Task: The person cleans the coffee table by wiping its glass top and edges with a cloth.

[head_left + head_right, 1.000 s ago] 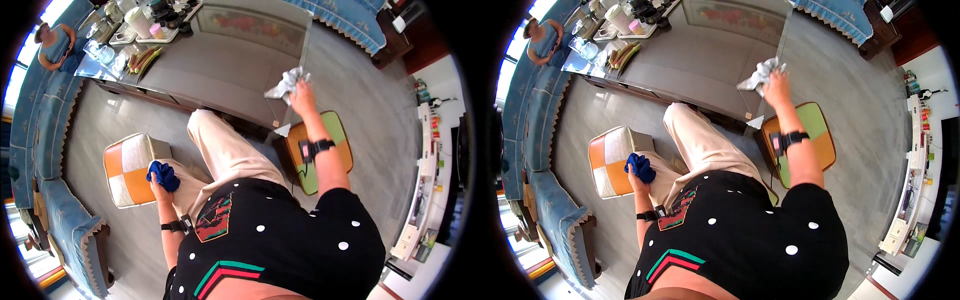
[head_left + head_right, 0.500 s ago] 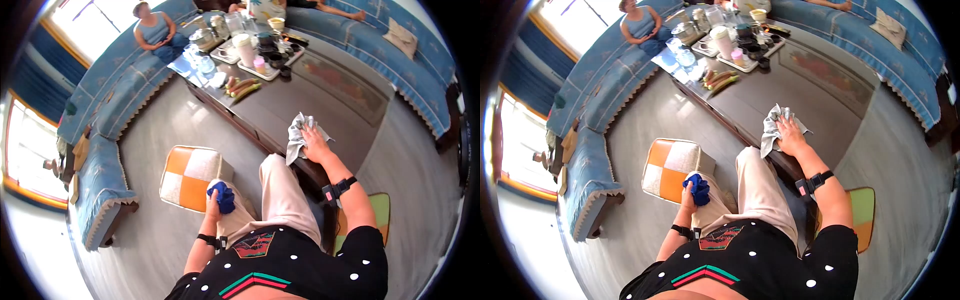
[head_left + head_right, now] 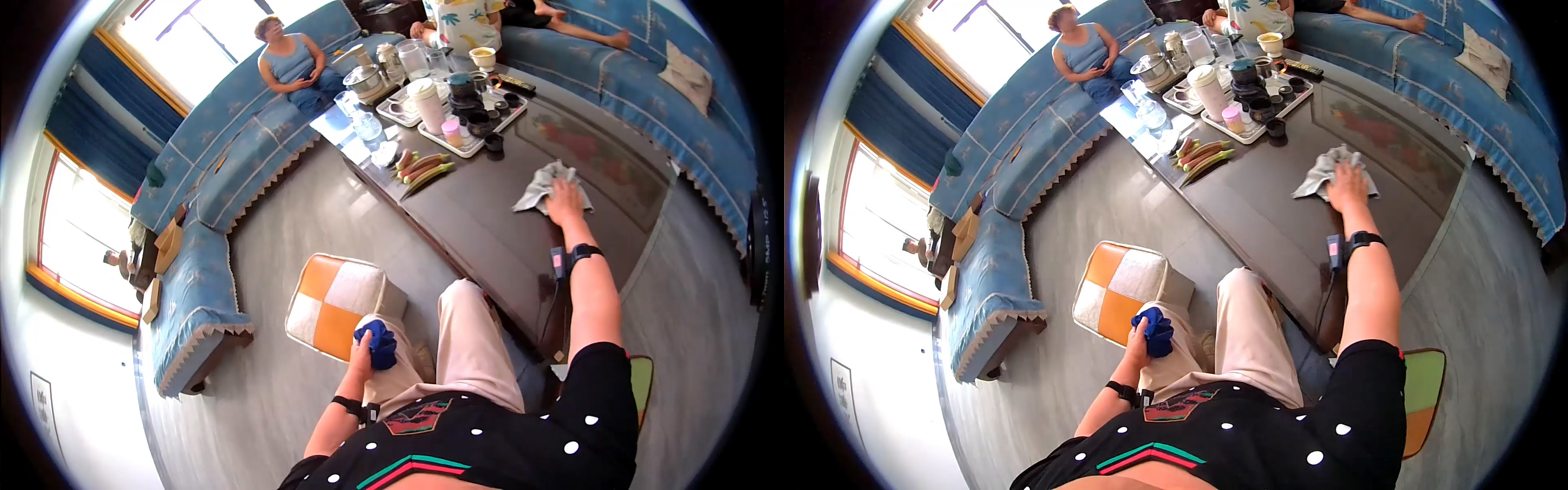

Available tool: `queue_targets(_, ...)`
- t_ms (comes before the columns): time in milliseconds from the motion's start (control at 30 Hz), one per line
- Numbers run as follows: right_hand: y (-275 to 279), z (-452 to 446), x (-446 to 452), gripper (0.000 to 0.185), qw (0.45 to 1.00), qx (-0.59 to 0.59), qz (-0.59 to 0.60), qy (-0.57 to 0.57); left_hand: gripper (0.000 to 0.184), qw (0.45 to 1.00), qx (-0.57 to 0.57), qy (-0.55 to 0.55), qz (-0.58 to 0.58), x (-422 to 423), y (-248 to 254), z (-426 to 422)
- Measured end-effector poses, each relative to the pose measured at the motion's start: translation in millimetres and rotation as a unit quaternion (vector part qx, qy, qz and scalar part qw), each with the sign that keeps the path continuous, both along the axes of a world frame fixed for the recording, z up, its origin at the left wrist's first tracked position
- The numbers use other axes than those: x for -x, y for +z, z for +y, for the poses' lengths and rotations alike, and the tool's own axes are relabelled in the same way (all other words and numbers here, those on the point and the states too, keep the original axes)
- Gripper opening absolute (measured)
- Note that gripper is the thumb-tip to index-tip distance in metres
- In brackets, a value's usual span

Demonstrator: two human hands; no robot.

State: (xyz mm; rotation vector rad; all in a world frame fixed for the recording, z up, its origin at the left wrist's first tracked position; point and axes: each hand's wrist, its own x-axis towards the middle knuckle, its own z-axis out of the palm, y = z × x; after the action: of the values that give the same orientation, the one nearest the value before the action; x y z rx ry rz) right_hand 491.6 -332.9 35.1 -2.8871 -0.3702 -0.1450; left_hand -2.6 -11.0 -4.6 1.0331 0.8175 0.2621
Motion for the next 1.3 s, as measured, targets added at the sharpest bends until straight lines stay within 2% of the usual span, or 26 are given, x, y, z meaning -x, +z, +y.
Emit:
queue_targets(100, -1, -67, -7, 0.054, 0.996, 0.008, -0.013, -0.091, 0.042, 0.999, 0.021, 0.001, -0.024, 0, -2, 1)
queue_targets(133, 2, -89, -7, 0.060, 0.991, 0.024, 0.043, -0.127, 0.043, 0.999, 0.025, -0.004, -0.033, -1, -3, 2)
queue_targets(267, -7, -169, 27, 0.061, 0.980, 0.021, -0.011, -0.195, 0.043, 0.998, 0.034, -0.025, -0.037, -3, -2, 3)
queue_targets(467, -34, -218, 114, 0.063, 0.984, -0.008, -0.044, -0.172, 0.045, 0.997, 0.047, -0.053, -0.037, -2, -5, 9)
queue_targets(533, -37, -209, 153, 0.066, 0.988, -0.006, -0.037, -0.152, 0.046, 0.996, 0.054, -0.059, -0.038, 0, -11, 12)
queue_targets(600, -14, -182, 199, 0.067, 0.991, -0.012, 0.012, -0.133, 0.048, 0.998, 0.044, -0.040, -0.036, 4, -21, 17)
queue_targets(667, 6, -151, 235, 0.071, 0.994, 0.051, 0.041, -0.083, 0.049, 0.998, 0.046, -0.039, -0.012, 7, -28, 22)
queue_targets(767, 35, -103, 274, 0.076, 0.991, 0.083, 0.102, 0.035, 0.049, 0.994, 0.082, -0.034, -0.057, 12, -33, 29)
queue_targets(867, 31, -72, 278, 0.075, 0.968, 0.103, 0.148, 0.175, 0.049, 0.994, 0.087, -0.037, -0.062, 13, -31, 29)
queue_targets(1000, 30, -34, 239, 0.075, 0.934, 0.083, 0.204, 0.282, 0.048, 0.996, 0.063, -0.029, -0.060, 12, -25, 23)
queue_targets(1133, 42, 10, 188, 0.074, 0.928, 0.098, 0.184, 0.308, 0.048, 0.996, 0.073, -0.027, -0.044, 12, -20, 22)
queue_targets(1200, 24, 33, 150, 0.072, 0.950, 0.099, 0.149, 0.257, 0.049, 0.996, 0.073, -0.027, -0.035, 11, -26, 24)
queue_targets(1300, 23, 57, 110, 0.073, 0.969, 0.074, 0.159, 0.174, 0.048, 0.997, 0.064, -0.037, -0.032, 11, -22, 24)
